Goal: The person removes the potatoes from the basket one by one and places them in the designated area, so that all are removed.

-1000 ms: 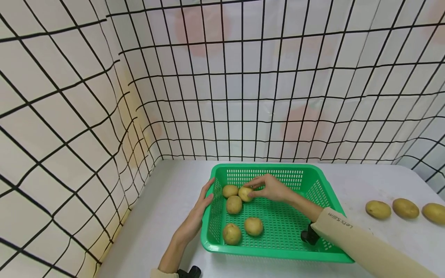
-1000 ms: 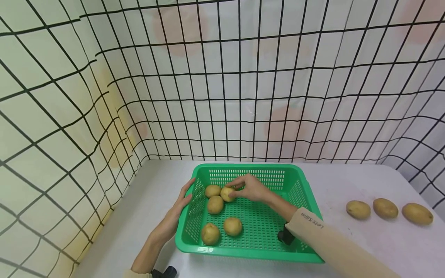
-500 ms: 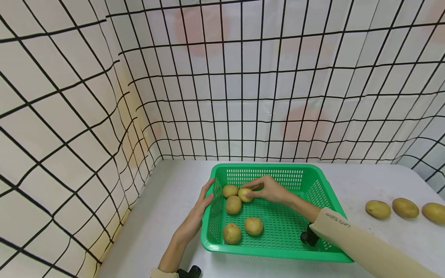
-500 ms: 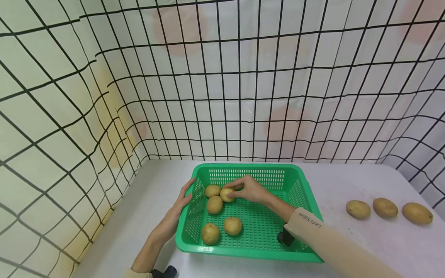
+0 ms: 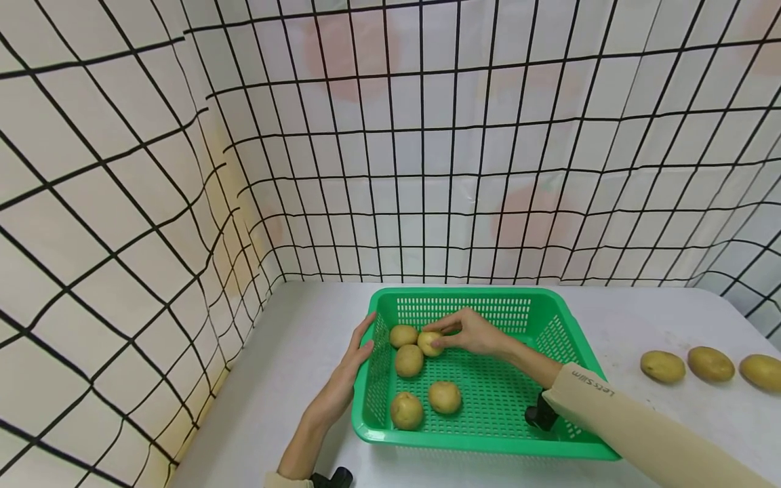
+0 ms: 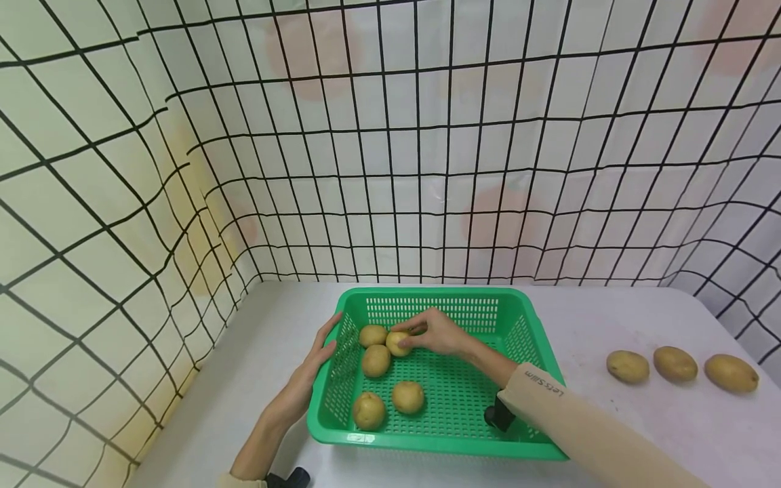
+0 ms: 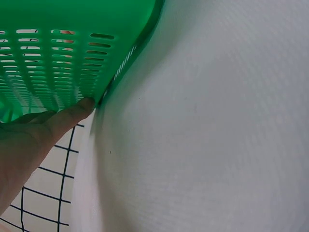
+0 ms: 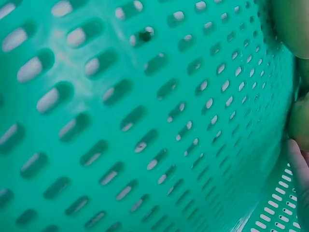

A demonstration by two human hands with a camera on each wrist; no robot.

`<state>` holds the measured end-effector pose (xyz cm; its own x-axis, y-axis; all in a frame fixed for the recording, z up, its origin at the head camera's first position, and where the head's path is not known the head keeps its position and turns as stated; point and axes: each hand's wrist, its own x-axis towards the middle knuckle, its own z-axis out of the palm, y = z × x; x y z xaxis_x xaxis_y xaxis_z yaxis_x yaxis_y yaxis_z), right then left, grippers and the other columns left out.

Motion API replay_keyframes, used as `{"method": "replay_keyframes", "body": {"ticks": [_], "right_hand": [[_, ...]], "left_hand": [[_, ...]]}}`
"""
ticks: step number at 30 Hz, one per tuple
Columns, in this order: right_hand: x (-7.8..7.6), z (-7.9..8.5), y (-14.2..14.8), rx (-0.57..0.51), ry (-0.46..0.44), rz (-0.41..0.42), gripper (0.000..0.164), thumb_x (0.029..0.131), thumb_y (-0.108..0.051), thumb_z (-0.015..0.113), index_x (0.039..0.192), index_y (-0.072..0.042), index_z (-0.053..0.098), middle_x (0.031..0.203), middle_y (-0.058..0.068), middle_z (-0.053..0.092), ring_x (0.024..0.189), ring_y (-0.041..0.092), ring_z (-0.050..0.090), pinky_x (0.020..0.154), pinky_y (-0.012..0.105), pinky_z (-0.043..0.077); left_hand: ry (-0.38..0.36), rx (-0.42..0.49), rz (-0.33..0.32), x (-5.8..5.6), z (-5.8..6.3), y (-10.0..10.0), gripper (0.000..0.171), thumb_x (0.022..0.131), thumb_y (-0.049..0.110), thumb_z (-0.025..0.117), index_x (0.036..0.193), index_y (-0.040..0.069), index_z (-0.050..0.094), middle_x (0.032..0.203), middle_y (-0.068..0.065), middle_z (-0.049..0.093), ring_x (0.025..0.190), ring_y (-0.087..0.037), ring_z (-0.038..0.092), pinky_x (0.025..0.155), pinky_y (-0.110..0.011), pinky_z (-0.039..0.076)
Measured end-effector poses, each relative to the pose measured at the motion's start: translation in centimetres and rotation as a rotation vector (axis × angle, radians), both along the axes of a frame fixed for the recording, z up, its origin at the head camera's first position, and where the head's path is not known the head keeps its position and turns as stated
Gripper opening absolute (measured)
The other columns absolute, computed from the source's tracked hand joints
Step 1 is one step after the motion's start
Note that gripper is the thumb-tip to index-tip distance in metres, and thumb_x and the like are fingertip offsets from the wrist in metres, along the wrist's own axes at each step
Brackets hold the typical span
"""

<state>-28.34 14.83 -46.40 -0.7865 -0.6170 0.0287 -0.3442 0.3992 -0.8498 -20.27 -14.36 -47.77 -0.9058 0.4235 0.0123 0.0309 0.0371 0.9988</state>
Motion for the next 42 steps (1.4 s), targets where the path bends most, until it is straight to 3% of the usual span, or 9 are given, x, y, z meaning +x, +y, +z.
{"method": "replay_keyframes", "body": {"ticks": [10, 20, 28, 39, 42], "right_hand": [[0.1, 0.6, 0.1, 0.009, -0.007, 0.026, 0.038, 0.094, -0.012, 0.075, 0.129, 0.001, 0.070, 0.133, 0.021, 0.069, 0.121, 0.038, 0.067, 0.098, 0.041, 0.058], [-0.3, 0.9, 0.4, -0.026, -0.018, 0.031, 0.036, 0.093, -0.011, 0.077, 0.126, 0.001, 0.072, 0.129, 0.019, 0.072, 0.119, 0.033, 0.069, 0.093, 0.028, 0.058], [-0.3, 1.8, 0.5, -0.018, -0.016, 0.008, 0.036, 0.093, -0.013, 0.076, 0.128, -0.004, 0.073, 0.132, 0.016, 0.071, 0.124, 0.033, 0.066, 0.100, 0.037, 0.057], [-0.6, 2.5, 0.9, -0.070, -0.047, -0.008, 0.037, 0.093, -0.015, 0.077, 0.128, -0.006, 0.073, 0.134, 0.015, 0.070, 0.126, 0.034, 0.064, 0.095, 0.031, 0.058], [-0.5, 2.8, 1.0, -0.073, -0.049, -0.021, 0.037, 0.092, -0.017, 0.078, 0.128, -0.009, 0.074, 0.134, 0.012, 0.070, 0.127, 0.033, 0.063, 0.102, 0.039, 0.056]], "left_hand": [[-0.009, -0.009, -0.003, 0.0, 0.1, -0.1, 0.054, 0.113, 0.048, 0.026, 0.163, 0.046, 0.006, 0.175, -0.002, 0.000, 0.160, -0.040, 0.006, 0.121, -0.072, 0.019], [-0.022, -0.008, 0.005, 0.0, 0.0, -0.1, 0.053, 0.112, 0.049, 0.027, 0.161, 0.050, 0.008, 0.174, 0.000, 0.004, 0.160, -0.037, 0.011, 0.122, -0.069, 0.022], [-0.022, -0.005, 0.007, 0.0, 0.0, -0.1, 0.052, 0.112, 0.048, 0.027, 0.161, 0.050, 0.009, 0.174, 0.001, 0.003, 0.160, -0.036, 0.009, 0.122, -0.069, 0.020], [-0.017, -0.005, 0.008, 0.0, 0.2, -0.1, 0.053, 0.113, 0.047, 0.027, 0.162, 0.048, 0.008, 0.174, -0.001, 0.004, 0.160, -0.037, 0.011, 0.122, -0.070, 0.021], [-0.021, 0.001, 0.006, 0.0, 0.1, -0.1, 0.053, 0.113, 0.047, 0.028, 0.162, 0.049, 0.009, 0.174, -0.001, 0.004, 0.159, -0.038, 0.011, 0.122, -0.070, 0.022]]}}
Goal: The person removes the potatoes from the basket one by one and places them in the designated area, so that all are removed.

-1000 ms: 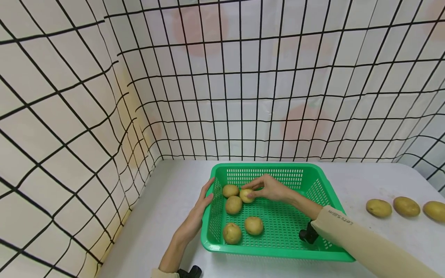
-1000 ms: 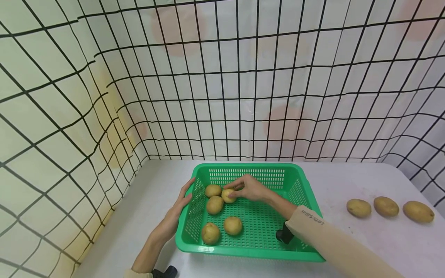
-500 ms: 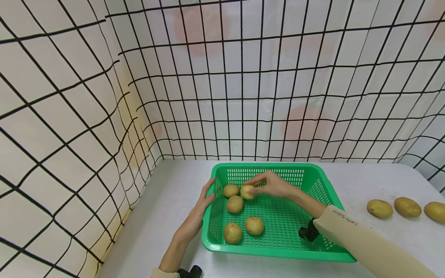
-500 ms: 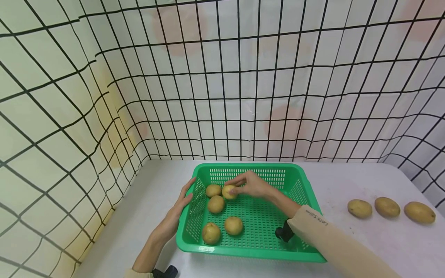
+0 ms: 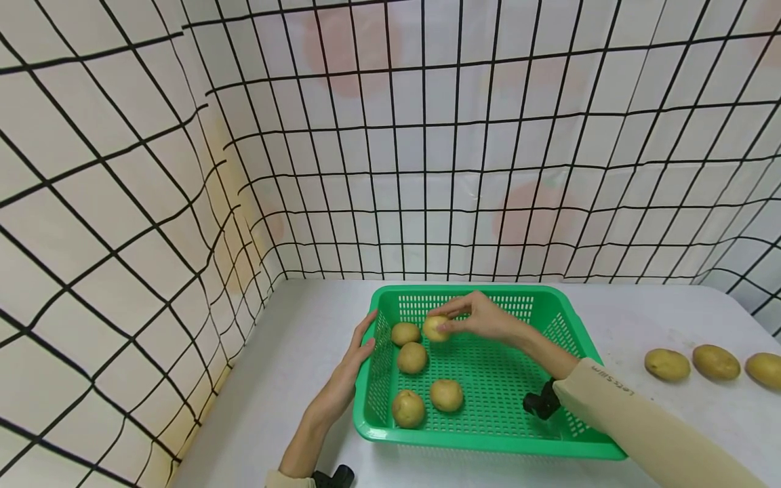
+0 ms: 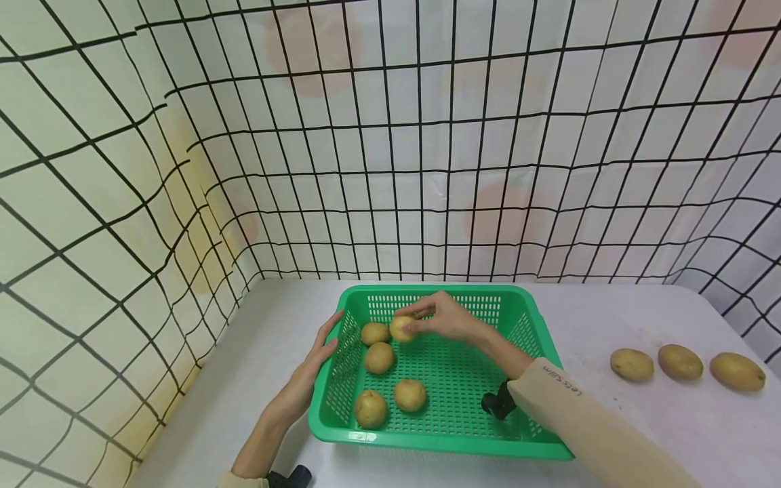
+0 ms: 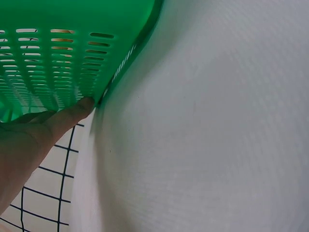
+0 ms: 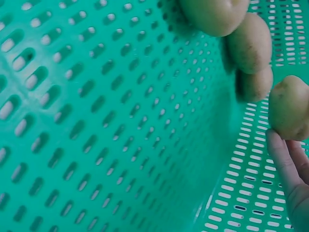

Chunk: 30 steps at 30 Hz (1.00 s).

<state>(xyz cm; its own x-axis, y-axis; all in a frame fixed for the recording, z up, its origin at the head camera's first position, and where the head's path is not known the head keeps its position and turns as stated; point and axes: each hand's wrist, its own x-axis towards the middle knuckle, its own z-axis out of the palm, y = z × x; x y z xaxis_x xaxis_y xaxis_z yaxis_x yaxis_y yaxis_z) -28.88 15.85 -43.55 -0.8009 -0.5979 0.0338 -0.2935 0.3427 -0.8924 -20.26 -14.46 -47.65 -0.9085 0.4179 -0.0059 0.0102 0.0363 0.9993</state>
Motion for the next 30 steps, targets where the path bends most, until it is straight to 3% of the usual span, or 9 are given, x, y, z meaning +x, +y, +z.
{"method": "replay_keyframes", "body": {"ticks": [5, 20, 30], "right_hand": [[0.1, 0.8, 0.2, -0.007, -0.013, -0.018, 0.038, 0.093, -0.021, 0.078, 0.130, -0.012, 0.073, 0.139, 0.009, 0.068, 0.133, 0.032, 0.059, 0.109, 0.053, 0.050], [0.0, 2.4, 1.1, -0.073, -0.015, 0.000, 0.038, 0.096, -0.016, 0.074, 0.133, -0.005, 0.070, 0.139, 0.016, 0.066, 0.128, 0.033, 0.062, 0.100, 0.040, 0.056], [0.4, 3.1, 0.7, -0.036, -0.023, -0.017, 0.038, 0.095, -0.023, 0.076, 0.132, -0.014, 0.072, 0.141, 0.010, 0.066, 0.133, 0.032, 0.058, 0.106, 0.049, 0.052]], "left_hand": [[-0.003, -0.007, 0.002, 0.0, 0.0, 0.0, 0.053, 0.112, 0.048, 0.028, 0.162, 0.049, 0.008, 0.174, 0.000, 0.004, 0.160, -0.037, 0.010, 0.122, -0.070, 0.021], [0.014, -0.011, 0.011, 0.0, 0.0, 0.1, 0.053, 0.113, 0.046, 0.027, 0.162, 0.047, 0.008, 0.174, -0.002, 0.005, 0.160, -0.040, 0.009, 0.120, -0.072, 0.022], [0.010, -0.004, 0.010, 0.1, 0.0, 0.1, 0.053, 0.113, 0.047, 0.028, 0.162, 0.047, 0.008, 0.174, -0.001, 0.005, 0.160, -0.038, 0.008, 0.121, -0.072, 0.020]]}}
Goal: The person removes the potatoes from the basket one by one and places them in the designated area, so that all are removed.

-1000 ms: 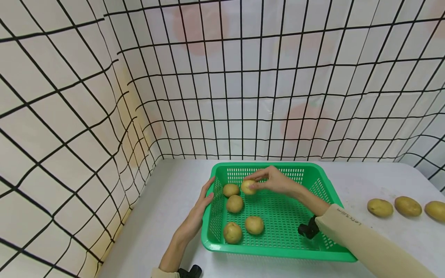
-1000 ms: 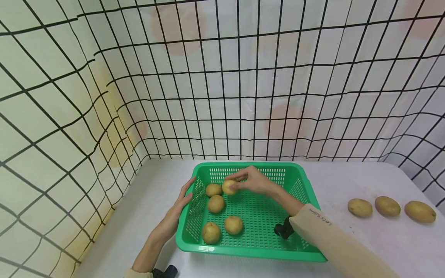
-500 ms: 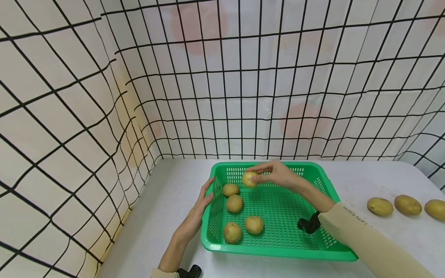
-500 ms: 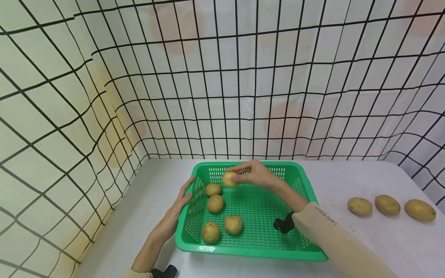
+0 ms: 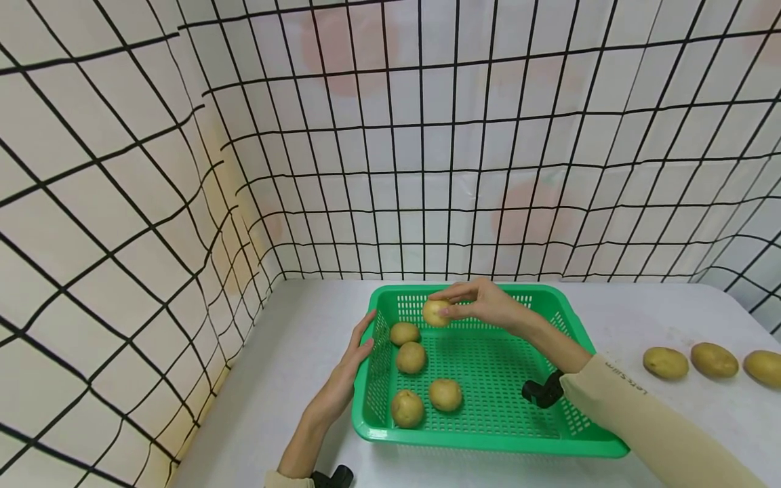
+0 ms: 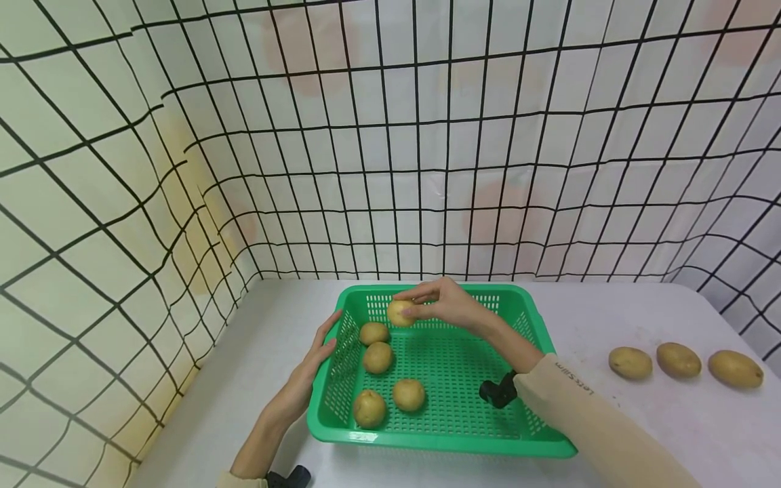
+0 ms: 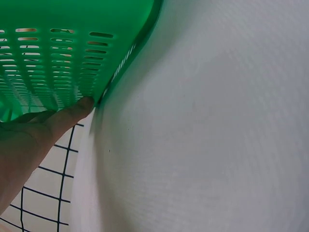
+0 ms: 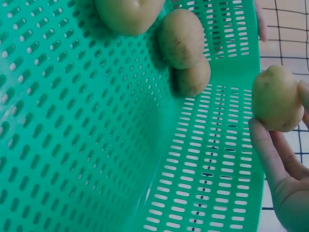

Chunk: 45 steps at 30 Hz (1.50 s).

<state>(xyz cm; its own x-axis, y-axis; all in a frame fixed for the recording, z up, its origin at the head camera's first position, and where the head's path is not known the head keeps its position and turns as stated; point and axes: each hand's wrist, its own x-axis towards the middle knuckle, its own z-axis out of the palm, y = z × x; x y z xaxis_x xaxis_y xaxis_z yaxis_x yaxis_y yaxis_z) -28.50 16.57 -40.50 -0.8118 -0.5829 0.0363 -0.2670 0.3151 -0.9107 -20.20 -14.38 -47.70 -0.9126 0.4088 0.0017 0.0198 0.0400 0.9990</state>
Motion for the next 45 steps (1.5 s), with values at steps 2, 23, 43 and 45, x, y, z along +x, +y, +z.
{"method": "replay_keyframes", "body": {"ticks": [2, 23, 43, 45], "right_hand": [[0.1, 0.2, 0.0, -0.008, 0.007, 0.000, 0.038, 0.095, -0.022, 0.076, 0.132, -0.013, 0.072, 0.142, 0.011, 0.065, 0.134, 0.033, 0.057, 0.104, 0.047, 0.053], [0.4, 2.3, 2.8, -0.051, 0.008, -0.100, 0.041, 0.094, -0.022, 0.077, 0.133, -0.011, 0.071, 0.144, 0.009, 0.064, 0.133, 0.029, 0.055, 0.101, 0.044, 0.052], [1.8, 4.0, 8.6, -0.011, 0.073, -0.235, 0.042, 0.097, -0.022, 0.073, 0.136, -0.006, 0.067, 0.135, 0.001, 0.068, 0.120, 0.012, 0.062, 0.095, 0.030, 0.055], [2.0, 4.1, 9.4, -0.007, 0.088, -0.239, 0.042, 0.098, -0.021, 0.073, 0.136, -0.005, 0.067, 0.133, -0.002, 0.069, 0.118, 0.009, 0.063, 0.094, 0.028, 0.056]], "left_hand": [[-0.001, 0.000, -0.006, 0.0, 0.0, 0.0, 0.054, 0.113, 0.047, 0.027, 0.163, 0.046, 0.008, 0.174, -0.002, 0.005, 0.160, -0.038, 0.008, 0.121, -0.072, 0.020], [0.001, 0.000, -0.015, -0.2, -0.2, 0.4, 0.053, 0.113, 0.047, 0.027, 0.163, 0.047, 0.008, 0.174, -0.001, 0.005, 0.160, -0.037, 0.009, 0.121, -0.071, 0.020], [0.004, -0.006, 0.005, 0.1, -0.1, 0.1, 0.054, 0.113, 0.047, 0.027, 0.163, 0.045, 0.009, 0.174, -0.003, 0.003, 0.160, -0.040, 0.007, 0.121, -0.073, 0.018], [0.001, -0.005, 0.007, 0.1, -0.1, 0.1, 0.054, 0.113, 0.047, 0.027, 0.163, 0.045, 0.009, 0.174, -0.003, 0.003, 0.160, -0.040, 0.006, 0.121, -0.074, 0.017]]}}
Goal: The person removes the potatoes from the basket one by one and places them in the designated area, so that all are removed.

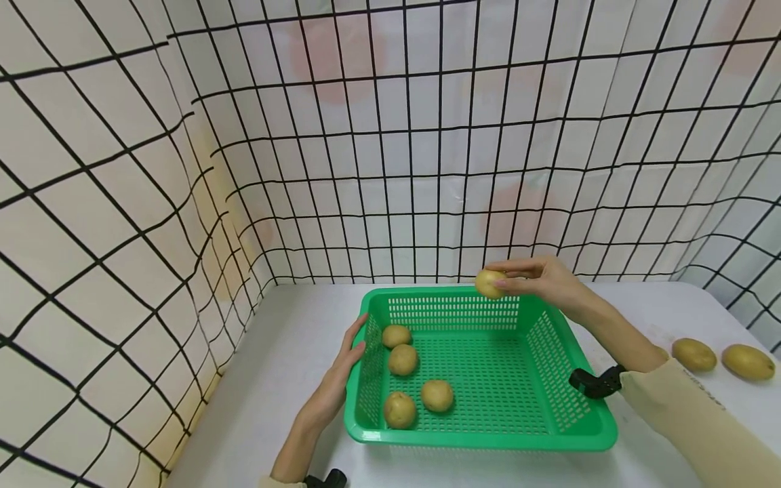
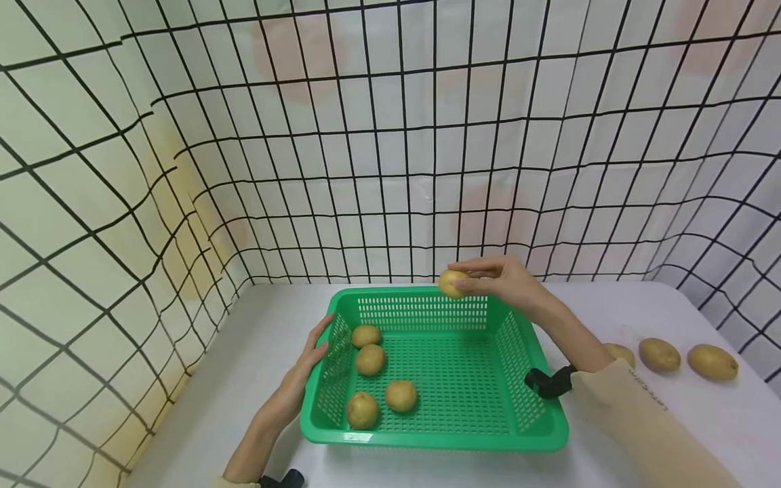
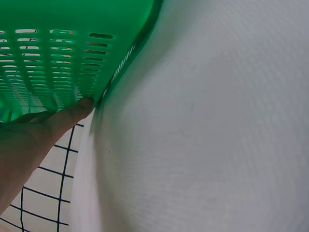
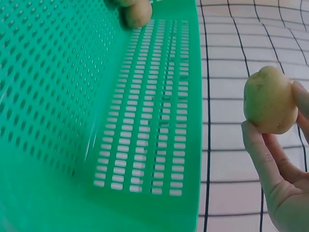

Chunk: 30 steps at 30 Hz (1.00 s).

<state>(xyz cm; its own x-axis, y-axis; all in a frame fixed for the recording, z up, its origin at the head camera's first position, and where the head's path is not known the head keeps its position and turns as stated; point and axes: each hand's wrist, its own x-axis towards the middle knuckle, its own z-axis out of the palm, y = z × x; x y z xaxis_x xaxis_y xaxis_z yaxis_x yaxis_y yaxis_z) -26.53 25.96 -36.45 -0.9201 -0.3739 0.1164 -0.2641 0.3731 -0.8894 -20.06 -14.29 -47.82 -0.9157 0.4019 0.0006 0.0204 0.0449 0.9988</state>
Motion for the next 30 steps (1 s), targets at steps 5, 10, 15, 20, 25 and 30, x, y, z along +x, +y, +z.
{"method": "replay_keyframes", "body": {"ticks": [5, 10, 15, 20, 25, 30], "right_hand": [[0.6, 0.0, 2.2, -0.003, 0.023, -0.020, 0.041, 0.100, -0.018, 0.070, 0.138, -0.003, 0.065, 0.127, -0.011, 0.072, 0.113, 0.006, 0.068, 0.092, 0.024, 0.056], [1.5, 0.0, 4.3, 0.005, 0.001, -0.065, 0.045, 0.100, -0.019, 0.069, 0.142, -0.004, 0.062, 0.122, -0.015, 0.074, 0.108, 0.006, 0.070, 0.091, 0.022, 0.056], [2.4, -0.1, 6.2, 0.028, -0.021, -0.110, 0.047, 0.101, -0.022, 0.068, 0.146, -0.007, 0.059, 0.123, -0.018, 0.073, 0.109, 0.004, 0.071, 0.092, 0.021, 0.054], [3.0, -0.6, 7.9, 0.056, -0.023, -0.168, 0.050, 0.102, -0.024, 0.068, 0.147, -0.007, 0.058, 0.121, -0.023, 0.072, 0.107, 0.001, 0.071, 0.090, 0.019, 0.053], [3.7, -1.5, 9.5, 0.107, -0.034, -0.238, 0.054, 0.101, -0.029, 0.069, 0.149, -0.008, 0.055, 0.119, -0.027, 0.071, 0.105, -0.003, 0.070, 0.090, 0.020, 0.050], [4.5, -2.8, 11.0, 0.092, -0.044, -0.274, 0.055, 0.101, -0.025, 0.069, 0.150, -0.006, 0.054, 0.116, -0.032, 0.068, 0.102, -0.004, 0.070, 0.087, 0.016, 0.052]], "left_hand": [[-0.009, 0.009, -0.003, 0.1, 0.0, 0.1, 0.052, 0.113, 0.045, 0.028, 0.162, 0.047, 0.011, 0.174, -0.001, 0.004, 0.161, -0.037, 0.005, 0.122, -0.073, 0.015], [-0.005, 0.006, -0.011, 0.1, -0.1, 0.1, 0.052, 0.113, 0.046, 0.028, 0.162, 0.048, 0.010, 0.175, -0.001, 0.003, 0.161, -0.039, 0.004, 0.121, -0.073, 0.016], [0.005, -0.009, -0.014, 0.0, -0.1, 0.1, 0.052, 0.113, 0.046, 0.027, 0.162, 0.049, 0.009, 0.175, -0.001, 0.002, 0.160, -0.040, 0.004, 0.120, -0.075, 0.017], [0.010, -0.013, -0.021, -0.1, 0.1, 0.0, 0.052, 0.113, 0.046, 0.025, 0.162, 0.049, 0.008, 0.175, -0.001, 0.000, 0.161, -0.039, 0.000, 0.120, -0.075, 0.014], [0.007, -0.014, -0.020, -0.1, 0.0, 0.0, 0.052, 0.113, 0.046, 0.025, 0.162, 0.049, 0.008, 0.175, 0.000, 0.000, 0.161, -0.040, 0.000, 0.120, -0.076, 0.014], [0.008, -0.021, -0.014, 0.0, -0.1, 0.0, 0.053, 0.113, 0.047, 0.026, 0.162, 0.049, 0.008, 0.175, 0.000, 0.000, 0.161, -0.040, 0.000, 0.120, -0.076, 0.014]]}}
